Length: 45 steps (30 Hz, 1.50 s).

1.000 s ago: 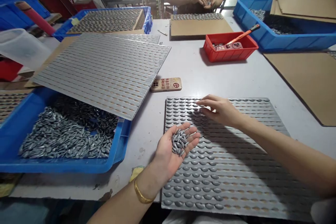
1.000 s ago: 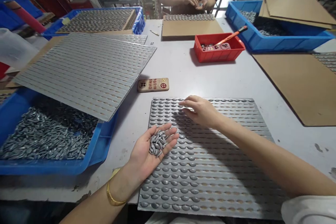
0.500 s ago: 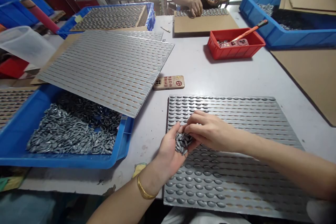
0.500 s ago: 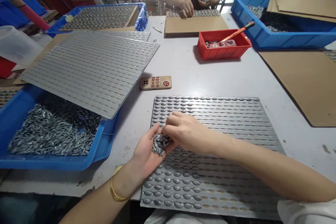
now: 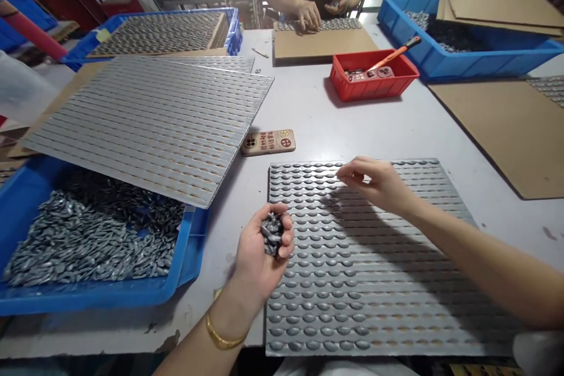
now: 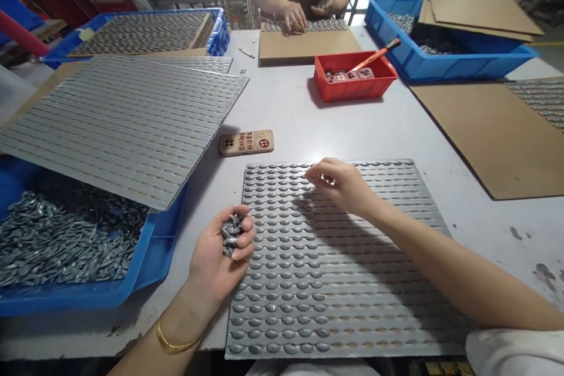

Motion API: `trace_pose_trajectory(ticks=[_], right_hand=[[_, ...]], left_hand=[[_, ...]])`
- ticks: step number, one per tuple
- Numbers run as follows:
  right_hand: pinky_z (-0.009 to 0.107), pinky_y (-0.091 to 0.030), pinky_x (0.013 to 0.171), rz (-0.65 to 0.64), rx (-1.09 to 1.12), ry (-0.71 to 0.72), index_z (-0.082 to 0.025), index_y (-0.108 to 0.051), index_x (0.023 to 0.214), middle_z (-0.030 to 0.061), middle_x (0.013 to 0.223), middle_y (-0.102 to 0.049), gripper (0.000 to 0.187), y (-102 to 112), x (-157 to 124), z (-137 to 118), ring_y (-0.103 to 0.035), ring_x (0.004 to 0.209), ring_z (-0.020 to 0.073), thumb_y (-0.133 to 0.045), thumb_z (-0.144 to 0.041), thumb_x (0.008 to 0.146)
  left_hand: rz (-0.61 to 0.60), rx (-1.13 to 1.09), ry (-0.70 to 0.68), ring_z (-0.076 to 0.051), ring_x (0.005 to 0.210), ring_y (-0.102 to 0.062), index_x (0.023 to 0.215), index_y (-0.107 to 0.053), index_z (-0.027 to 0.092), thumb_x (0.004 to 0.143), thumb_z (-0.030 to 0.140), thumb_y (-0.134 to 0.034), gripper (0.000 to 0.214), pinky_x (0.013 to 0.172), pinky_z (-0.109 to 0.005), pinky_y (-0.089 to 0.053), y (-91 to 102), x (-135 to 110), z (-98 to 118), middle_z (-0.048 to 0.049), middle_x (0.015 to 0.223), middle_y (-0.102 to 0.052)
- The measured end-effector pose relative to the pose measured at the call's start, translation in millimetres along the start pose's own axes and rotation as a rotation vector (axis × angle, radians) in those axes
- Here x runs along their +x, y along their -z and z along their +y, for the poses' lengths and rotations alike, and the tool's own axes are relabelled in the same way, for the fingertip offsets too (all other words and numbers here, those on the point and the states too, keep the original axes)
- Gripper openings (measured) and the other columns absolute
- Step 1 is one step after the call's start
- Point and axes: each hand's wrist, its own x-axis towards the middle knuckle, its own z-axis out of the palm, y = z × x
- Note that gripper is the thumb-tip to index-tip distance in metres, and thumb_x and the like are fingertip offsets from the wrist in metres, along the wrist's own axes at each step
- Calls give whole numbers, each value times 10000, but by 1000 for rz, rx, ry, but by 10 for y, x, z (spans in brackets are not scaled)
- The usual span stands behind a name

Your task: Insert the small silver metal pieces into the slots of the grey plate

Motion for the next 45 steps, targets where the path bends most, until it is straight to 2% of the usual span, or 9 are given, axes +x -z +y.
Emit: trace_pose_trajectory(ticks=[3, 8, 12, 19, 25, 31, 34, 41, 45], right_hand=[[252, -492, 593, 19, 5, -85, -177, -670, 868, 29, 788, -689, 99, -40, 77, 239, -600, 643, 137, -581, -222, 862], [264, -490, 640, -1, -277, 70, -174, -671, 878, 40, 816, -700, 161, -217, 172, 445, -610, 684, 149, -512, -149, 869], [303, -474, 715, -54, -360, 143, -165, -683, 920, 94, 921, -701, 222, -276, 192, 487, -608, 856, 207, -467, -122, 891], [277, -430, 657, -129, -620, 282, -166, -683, 979, 93, 969, -689, 261, -218, 162, 454, -566, 877, 201, -436, -103, 923], [278, -445, 683, -145, -622, 287, -166, -678, 1022, 92, 978, -674, 261, -180, 140, 470, -571, 871, 195, -438, -112, 932], [292, -463, 722, -121, -621, 263, -166, -658, 1101, 92, 1003, -671, 276, -198, 105, 463, -566, 905, 210, -446, -114, 932], [297, -469, 721, -119, -640, 269, -177, -651, 1134, 90, 1011, -669, 293, -212, 98, 458, -561, 899, 214, -452, -112, 930], [315, -492, 726, -119, -592, 275, -171, -665, 1109, 98, 991, -676, 294, -213, 102, 505, -572, 881, 217, -460, -89, 915], [344, -511, 736, -24, -439, 269, -181, -628, 1183, 110, 1035, -673, 295, -144, 74, 284, -589, 916, 227, -474, -147, 934]], left_hand=[[-52, -11, 99, -49, 436, -403, 794, -600, 121, 916, 225, -453, 218, 306, -123, -273, 34, 20, -46, 2, 645, -477], [-63, 10, 123, -45, 445, -370, 849, -594, 124, 919, 211, -452, 181, 315, -126, -250, 63, 26, -135, 12, 662, -444], [-46, 40, 145, -44, 460, -375, 864, -591, 120, 911, 202, -466, 156, 327, -130, -259, 68, 28, -152, 10, 677, -447], [-43, 48, 144, -45, 458, -369, 860, -597, 119, 914, 221, -475, 168, 328, -137, -257, 60, 28, -152, 10, 674, -454], [0, 66, 135, -78, 520, -499, 954, -636, 100, 903, 234, -497, 199, 360, -147, -362, 27, 28, -167, -25, 720, -540], [111, 88, 114, -176, 742, -678, 1064, -655, 73, 859, 198, -569, 255, 653, -260, -592, -48, 16, -170, -104, 881, -669], [96, 65, 99, -210, 819, -699, 1081, -662, 67, 845, 193, -589, 278, 758, -306, -599, -68, 18, -188, -130, 941, -693], [51, 27, 99, -267, 920, -707, 1083, -662, 50, 895, 252, -534, 305, 828, -353, -589, -138, 23, -223, -166, 1004, -707], [18, 31, 91, -312, 1003, -683, 1107, -651, 32, 930, 298, -479, 363, 858, -382, -575, -237, 32, -232, -206, 1090, -688]])
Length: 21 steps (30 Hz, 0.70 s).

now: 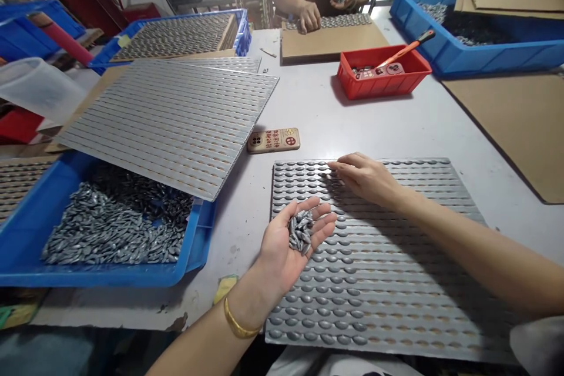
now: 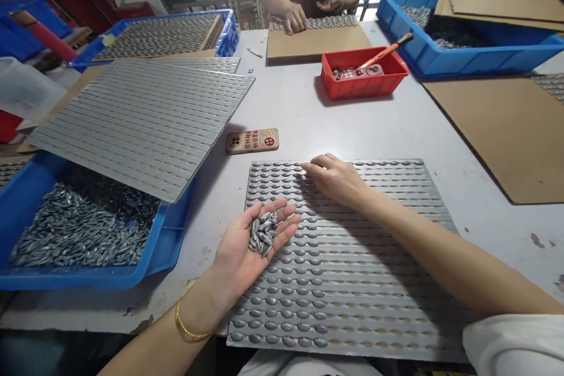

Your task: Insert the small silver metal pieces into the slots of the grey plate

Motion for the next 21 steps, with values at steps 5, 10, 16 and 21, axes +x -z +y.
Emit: trace_pose_trajectory(ticks=[5, 10, 16, 21], right_hand=[[361, -514, 771, -28, 348, 87, -243, -642, 1154, 76, 1041, -665, 261, 324, 28, -449, -578, 924, 206, -554, -199, 913], [347, -486, 724, -18, 359, 85, -211, -666, 1020, 82, 985, -650, 168, 333, -60, -601, -539, 876, 194, -538, -169, 920], [314, -460, 665, 14, 352, 56, -173, -613, 895, 63, 847, -639, 157, 344, -186, -615, -521, 776, 176, -477, -98, 916], [340, -474, 701, -90, 243, 56, -206, -580, 1179, 74, 905, -648, 293, 412, -249, -616, -547, 812, 193, -440, -119, 937]], left_hand=[[-33, -82, -45, -223, 891, -698, 954, -676, 70, 940, 255, -464, 281, 918, -427, -544, -158, 113, -66, -133, 956, -714], [-83, -127, -58, -148, 767, -659, 852, -676, 78, 927, 187, -460, 253, 891, -368, -547, -208, 230, -164, -85, 846, -694], [-92, -38, -24, -166, 820, -661, 892, -704, 69, 845, 145, -581, 152, 898, -363, -546, -116, 255, -209, -94, 877, -705], [-63, -17, -34, -203, 896, -672, 926, -694, 58, 835, 147, -610, 153, 953, -433, -528, -83, 226, -207, -124, 940, -707]])
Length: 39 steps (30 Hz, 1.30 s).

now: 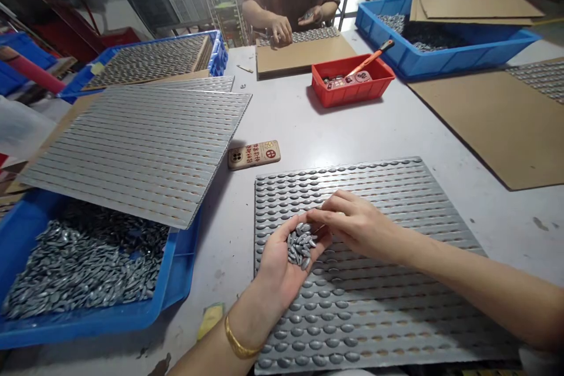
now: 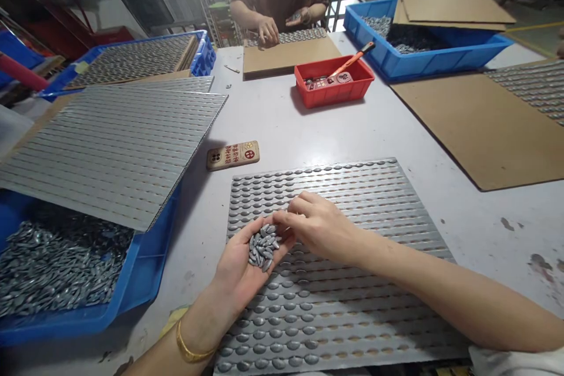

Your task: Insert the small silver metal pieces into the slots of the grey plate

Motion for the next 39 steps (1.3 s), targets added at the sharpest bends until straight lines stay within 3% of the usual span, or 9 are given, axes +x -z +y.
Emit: trace_pose_trajectory(ticks=[3, 7, 9, 11, 13, 17, 21, 29, 39], right_hand=[[352, -474, 711, -3, -57, -23, -201, -628, 1086, 76, 876, -667, 248, 21, -41, 55, -575, 811, 201, -443, -129, 938], [322, -493, 718, 175, 86, -199, -204, -657, 964, 65, 875, -696, 163, 80, -65, 267, -618, 806, 184, -496, -198, 942], [295, -492, 654, 229, 183, -328, -202, -669, 909, 50, 844, -695, 133, 81, -55, 420, -618, 740, 169, -540, -233, 914], [265, -479, 578, 247, 279, -451, -195, -670, 870, 31, 812, -696, 119, 37, -33, 574, -609, 658, 148, -562, -246, 880], [256, -482, 575, 256, 274, -496, -191, -671, 869, 20, 810, -705, 112, -43, -4, 703, -615, 641, 140, -570, -240, 858], [266, -484, 623, 215, 78, -375, -184, -678, 887, 26, 790, -703, 133, -204, 68, 863, -615, 653, 144, -547, -190, 861], [291, -482, 683, 181, 13, -297, -194, -690, 867, 55, 857, -689, 173, -287, 133, 964, -616, 770, 178, -521, -159, 868], [291, -493, 725, 116, -111, -209, -196, -701, 920, 73, 938, -675, 252, -301, 127, 1038, -619, 838, 186, -473, -104, 867], [315, -489, 734, 18, -252, -152, -169, -695, 955, 106, 940, -659, 266, -243, 120, 973, -601, 866, 211, -440, -113, 907]], left_hand=[[56, 7, 16, -234, 929, -688, 970, -684, 26, 868, 162, -557, 211, 920, -403, -550, -50, -62, 103, -178, 973, -708], [91, -45, -113, -273, 1007, -680, 963, -675, 75, 893, 193, -524, 204, 826, -358, -591, -86, -156, 320, -182, 1040, -701], [148, -82, -163, -227, 892, -702, 896, -664, 94, 897, 186, -514, 176, 755, -324, -605, -70, -178, 376, -139, 935, -705], [219, -84, -119, -162, 726, -684, 857, -649, 96, 896, 180, -515, 163, 657, -272, -602, -45, -183, 374, -93, 807, -674], [214, -56, -59, -119, 613, -626, 864, -643, 102, 899, 200, -522, 160, 532, -212, -557, -22, -180, 332, -56, 735, -625], [72, 14, -2, -68, 518, -502, 888, -638, 113, 903, 228, -537, 154, 375, -142, -380, 34, -147, 204, -14, 702, -538], [59, 123, 36, -36, 501, -434, 930, -651, 105, 891, 233, -574, 154, 359, -123, -293, 104, -100, 91, 4, 710, -491], [43, 256, 27, -45, 569, -474, 1009, -693, 112, 768, 223, -736, 268, 404, -130, -323, 129, -99, 13, -12, 762, -529], [112, 188, 62, -78, 603, -514, 1067, -688, 84, 804, 128, -591, 283, 444, -166, -388, 94, -108, 36, -49, 787, -564]])
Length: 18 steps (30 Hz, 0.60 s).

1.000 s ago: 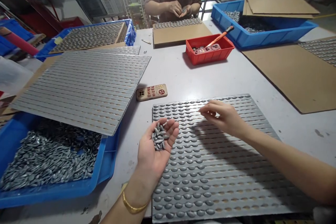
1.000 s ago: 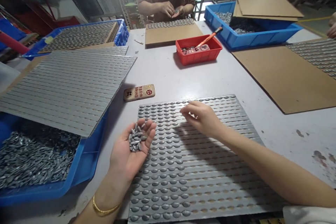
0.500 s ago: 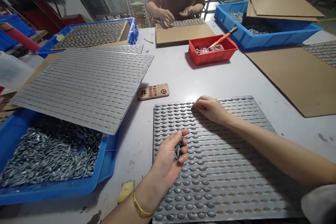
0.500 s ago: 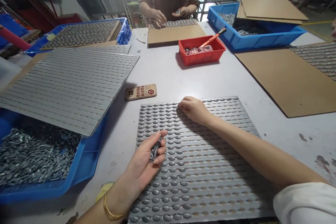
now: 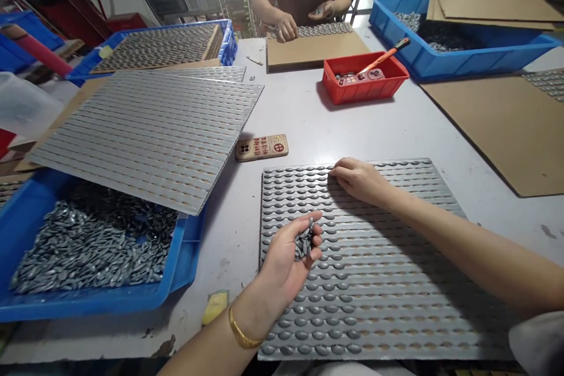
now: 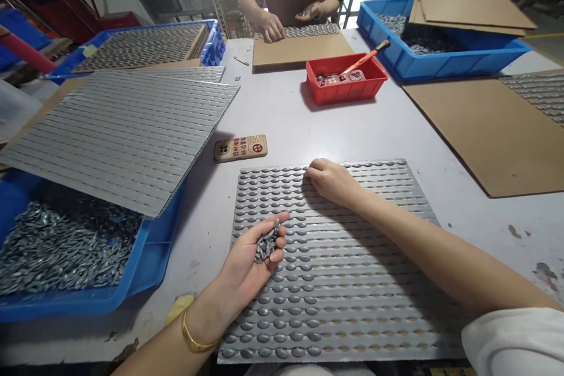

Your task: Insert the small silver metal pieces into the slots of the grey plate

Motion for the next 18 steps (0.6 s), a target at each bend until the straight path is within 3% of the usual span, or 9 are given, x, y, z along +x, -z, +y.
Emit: trace_pose_trajectory(ticks=[3, 6, 10, 15, 18], right_hand=[[324, -507, 719, 39, 21, -41, -177, -677, 1031, 111, 994, -663, 248, 70, -8, -116, -618, 878, 218, -460, -144, 914], [334, -526, 736, 100, 246, -28, -203, -638, 1122, 98, 1022, -660, 245, 236, -30, -392, -629, 888, 210, -530, -201, 903], [308, -520, 725, -28, 550, 120, -216, -631, 1079, 76, 974, -656, 193, 447, -69, -784, -610, 882, 179, -538, -183, 913], [302, -492, 676, -36, 477, 164, -190, -614, 1074, 68, 885, -643, 219, 431, -143, -934, -584, 810, 174, -483, -110, 917], [323, -487, 676, -26, 378, 179, -172, -600, 1122, 84, 885, -651, 234, 379, -184, -947, -582, 821, 192, -463, -129, 938]], left_hand=[[-42, 41, -22, -77, 614, -525, 1048, -692, 103, 787, 108, -632, 267, 444, -157, -381, 15, 1, -5, -50, 794, -579], [-65, 66, -44, -74, 621, -534, 1030, -684, 120, 781, 130, -673, 249, 442, -146, -373, 28, 16, -18, -52, 805, -597], [-77, 79, -86, -64, 607, -531, 906, -651, 134, 767, 185, -722, 164, 435, -129, -349, 40, 37, -42, -38, 787, -599], [-127, 80, -118, -43, 563, -476, 830, -612, 136, 764, 243, -744, 183, 411, -116, -294, 68, 65, -69, -1, 722, -551], [-96, 64, -125, -42, 557, -466, 837, -623, 130, 776, 235, -730, 162, 409, -116, -294, 62, 72, -63, 1, 708, -548]])
